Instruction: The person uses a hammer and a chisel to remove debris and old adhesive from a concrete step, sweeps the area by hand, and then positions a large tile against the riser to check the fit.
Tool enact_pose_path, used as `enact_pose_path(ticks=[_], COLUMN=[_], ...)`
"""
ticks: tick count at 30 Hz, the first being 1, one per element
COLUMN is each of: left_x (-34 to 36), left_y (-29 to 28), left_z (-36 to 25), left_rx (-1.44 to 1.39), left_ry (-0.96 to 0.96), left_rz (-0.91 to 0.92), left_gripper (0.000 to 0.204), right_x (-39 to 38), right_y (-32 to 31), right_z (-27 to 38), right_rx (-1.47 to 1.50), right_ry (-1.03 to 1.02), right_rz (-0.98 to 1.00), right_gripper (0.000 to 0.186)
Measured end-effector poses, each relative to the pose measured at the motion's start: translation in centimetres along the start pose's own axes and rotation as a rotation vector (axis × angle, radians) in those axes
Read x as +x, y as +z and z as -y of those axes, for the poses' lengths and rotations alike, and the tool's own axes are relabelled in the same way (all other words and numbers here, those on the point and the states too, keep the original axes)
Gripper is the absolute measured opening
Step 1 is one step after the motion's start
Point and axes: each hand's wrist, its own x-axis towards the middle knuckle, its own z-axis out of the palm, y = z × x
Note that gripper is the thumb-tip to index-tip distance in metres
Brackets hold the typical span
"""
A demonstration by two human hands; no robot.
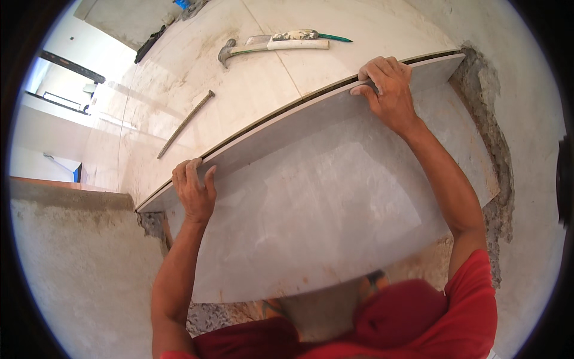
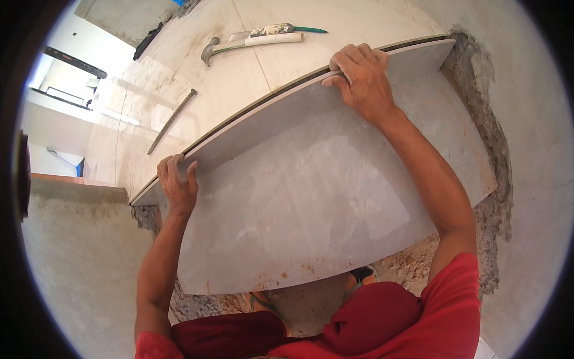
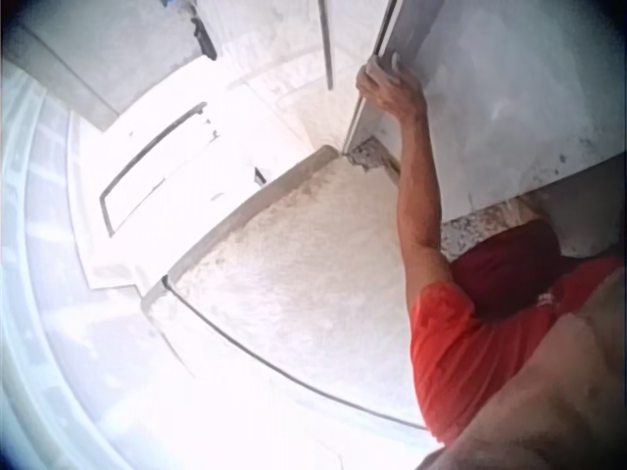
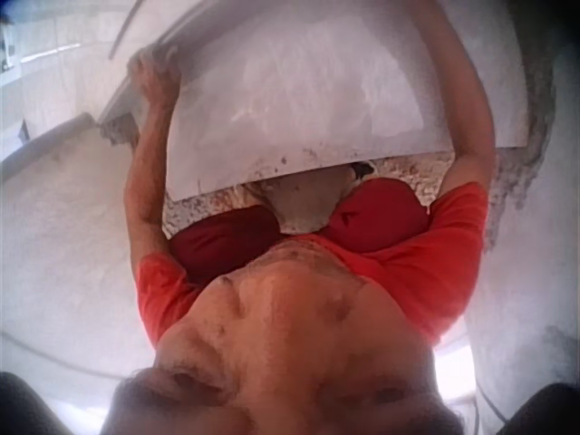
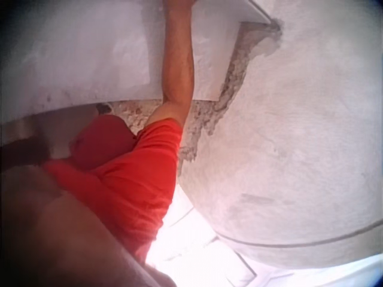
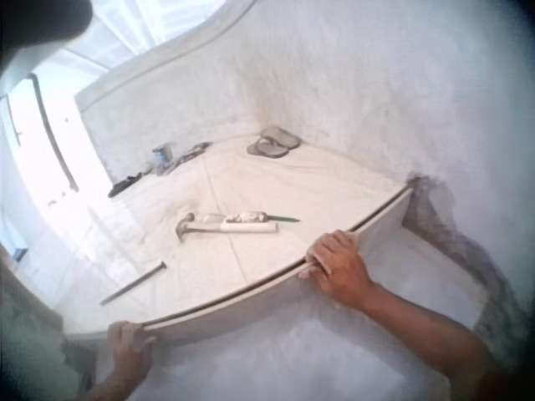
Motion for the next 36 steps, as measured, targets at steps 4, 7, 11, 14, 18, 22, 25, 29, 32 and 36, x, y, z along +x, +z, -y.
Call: enact_pose_path(ticks=[4,7,11,14,18,22,25,29,32,36], left_x=[0.7,0.8,1.1,1.4,2.0,2.1,2.4,2.5,2.7,2.6], left_y=[0.5,0.7,1.1,0.7,0.9,0.1,0.0,-0.3,0.4,0.3], left_z=[-0.6,-1.2,-1.3,-1.6,-2.2,-2.4,-2.9,-3.1,-2.8,-2.9], left_rx=[-0.016,-0.016,-0.051,-0.054,-0.083,-0.046,-0.038,-0.028,-0.055,-0.044], left_ry=[0.011,0.019,0.033,0.022,-0.006,-0.027,-0.017,-0.068,-0.082,-0.096], left_rz=[-0.014,-0.021,-0.024,-0.025,0.0,0.01,0.004,0.021,0.005,0.034], left_gripper=[0.031,0.029,0.026,0.025,0.026,0.026,0.026,0.028,0.031,0.033], right_x=[0.2,-0.1,-1.3,-2.3,-5.9,-5.0,-3.9,-2.3,-4.4,-4.5], right_y=[-0.6,-0.7,-1.1,-2.9,-4.6,-3.8,-3.3,-0.4,-0.2,1.1], right_z=[-0.8,-1.1,-2.5,-6.9,-18.2,-19.4,-20.1,-22.1,-28.0,-27.5], right_rx=[-0.004,-0.044,-0.099,-0.038,0.019,0.098,0.12,0.011,-0.226,-0.107], right_ry=[-0.024,-0.048,-0.027,0.298,0.837,0.999,1.084,1.217,1.046,1.312], right_rz=[0.025,0.023,-0.136,-0.436,-0.597,-0.534,-0.544,-0.701,-0.684,-0.611], right_gripper=[0.03,0.036,0.038,0.044,0.065,0.069,0.075,0.076,0.071,0.074])
